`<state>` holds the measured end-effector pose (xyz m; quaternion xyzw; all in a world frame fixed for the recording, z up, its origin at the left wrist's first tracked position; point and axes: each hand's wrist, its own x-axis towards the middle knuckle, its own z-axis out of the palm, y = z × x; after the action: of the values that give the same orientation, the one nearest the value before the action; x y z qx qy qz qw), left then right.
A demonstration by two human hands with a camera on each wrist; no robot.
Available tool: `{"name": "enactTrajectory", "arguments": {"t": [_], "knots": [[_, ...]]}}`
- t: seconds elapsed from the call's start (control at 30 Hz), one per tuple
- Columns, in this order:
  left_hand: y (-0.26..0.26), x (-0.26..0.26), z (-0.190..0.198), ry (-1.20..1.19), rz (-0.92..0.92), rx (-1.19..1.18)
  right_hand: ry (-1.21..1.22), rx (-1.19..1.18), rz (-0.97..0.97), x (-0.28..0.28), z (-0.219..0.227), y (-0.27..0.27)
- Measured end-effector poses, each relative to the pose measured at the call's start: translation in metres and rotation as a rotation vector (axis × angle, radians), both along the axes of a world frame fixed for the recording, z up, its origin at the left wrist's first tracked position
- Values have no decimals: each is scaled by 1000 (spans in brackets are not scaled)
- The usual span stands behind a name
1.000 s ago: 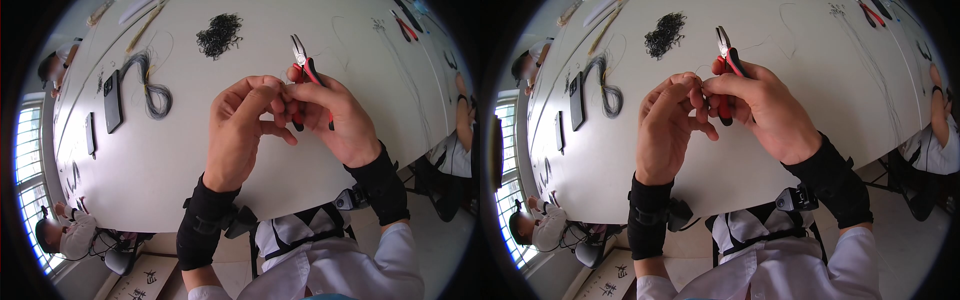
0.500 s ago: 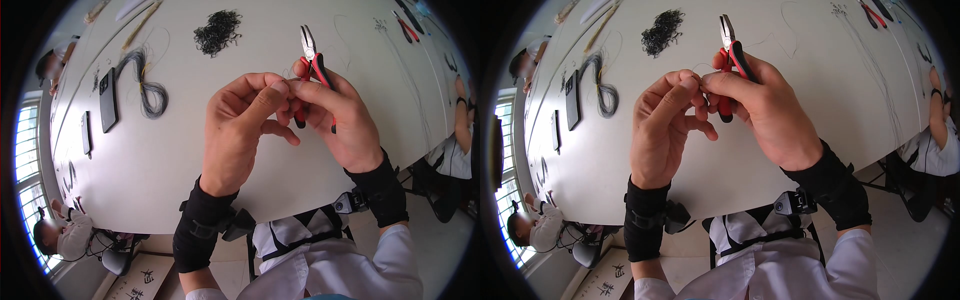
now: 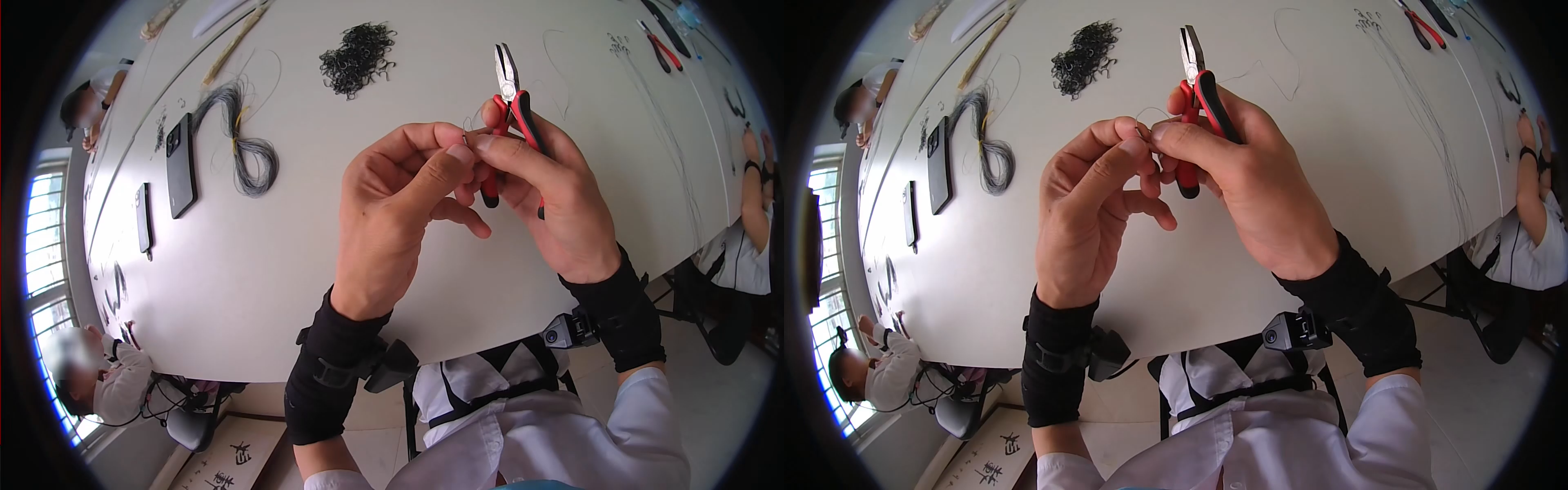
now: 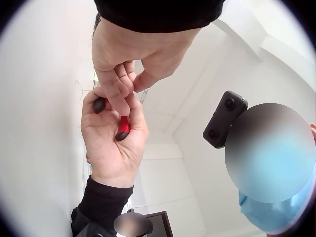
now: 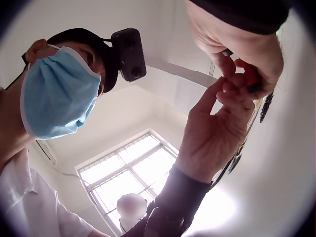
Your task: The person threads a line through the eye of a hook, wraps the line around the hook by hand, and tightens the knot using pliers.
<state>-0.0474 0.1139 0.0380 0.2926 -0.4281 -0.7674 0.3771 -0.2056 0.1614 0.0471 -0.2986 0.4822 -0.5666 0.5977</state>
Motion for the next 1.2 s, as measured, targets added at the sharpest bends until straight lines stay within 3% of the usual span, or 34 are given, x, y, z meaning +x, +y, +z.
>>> {"name": "enactTrajectory", "arguments": {"t": [0.3, 0.63, 1.03, 1.2], "knots": [[0, -1, 3, -31, -3, 2, 43, 4, 3, 0, 3, 1], [-9, 7, -3, -218, 249, -263, 623, -214, 183, -13, 1, -2], [-10, 4, -3, -290, 278, -304, 729, -151, 207, -11, 8, 0], [-10, 4, -3, -313, 259, -296, 654, -135, 146, -15, 10, 1]]}}
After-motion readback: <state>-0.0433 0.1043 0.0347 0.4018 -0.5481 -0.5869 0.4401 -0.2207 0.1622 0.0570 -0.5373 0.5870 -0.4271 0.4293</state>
